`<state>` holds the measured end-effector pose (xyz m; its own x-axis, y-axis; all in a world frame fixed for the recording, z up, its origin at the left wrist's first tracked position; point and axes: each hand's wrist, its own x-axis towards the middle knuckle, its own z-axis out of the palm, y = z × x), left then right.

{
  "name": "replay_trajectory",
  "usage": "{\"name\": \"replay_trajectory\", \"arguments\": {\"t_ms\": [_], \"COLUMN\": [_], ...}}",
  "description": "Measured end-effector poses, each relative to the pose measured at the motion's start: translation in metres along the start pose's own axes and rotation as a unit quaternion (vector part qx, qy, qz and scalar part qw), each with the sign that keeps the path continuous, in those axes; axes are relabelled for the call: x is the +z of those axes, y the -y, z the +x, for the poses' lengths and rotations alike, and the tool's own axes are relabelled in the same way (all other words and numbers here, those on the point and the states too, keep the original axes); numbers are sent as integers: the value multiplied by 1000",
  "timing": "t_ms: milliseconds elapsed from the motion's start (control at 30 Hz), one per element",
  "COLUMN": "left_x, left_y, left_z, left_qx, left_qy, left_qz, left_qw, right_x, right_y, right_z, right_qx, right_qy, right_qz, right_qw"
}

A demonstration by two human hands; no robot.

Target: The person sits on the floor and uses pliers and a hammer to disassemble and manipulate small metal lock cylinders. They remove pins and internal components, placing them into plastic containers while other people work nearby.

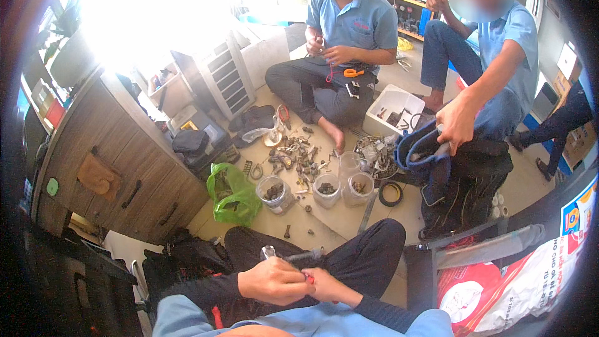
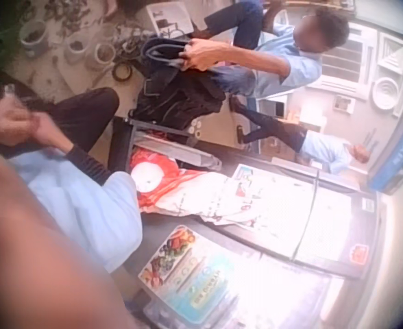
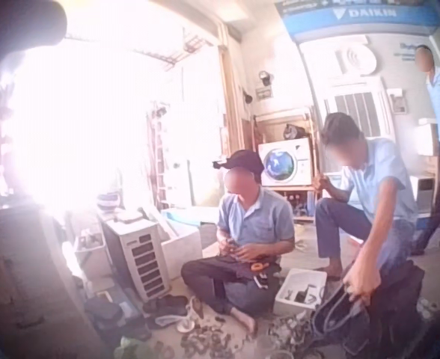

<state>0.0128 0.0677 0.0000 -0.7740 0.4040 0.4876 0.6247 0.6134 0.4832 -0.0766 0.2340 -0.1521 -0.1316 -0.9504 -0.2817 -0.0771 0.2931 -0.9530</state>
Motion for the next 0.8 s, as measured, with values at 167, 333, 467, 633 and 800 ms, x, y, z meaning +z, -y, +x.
{"name": "replay_trajectory", "arguments": {"t_ms": [167,333,467,633,800], "left_x": [2,3,38,34,27], "left_y": [0,8,-4,-10,-1], "left_z": [-7,15,27,27,7], "left_qx": [-10,-49,-226,-337,-262], "left_qy": [59,-201,-464,-364,-204], "left_qz": [-46,93,54,-655,-862], "left_qw": [997,974,855,570,384], "right_x": [7,-33,-70,-84,-74], "right_y": [3,21,97,119,116], "right_z": [-7,21,26,28,33], "right_qx": [-4,-101,-88,-169,-189], "right_qy": [11,-248,-399,-426,-411], "right_qz": [16,-35,-131,-198,-214], "right_qw": [1000,963,903,866,866]}}
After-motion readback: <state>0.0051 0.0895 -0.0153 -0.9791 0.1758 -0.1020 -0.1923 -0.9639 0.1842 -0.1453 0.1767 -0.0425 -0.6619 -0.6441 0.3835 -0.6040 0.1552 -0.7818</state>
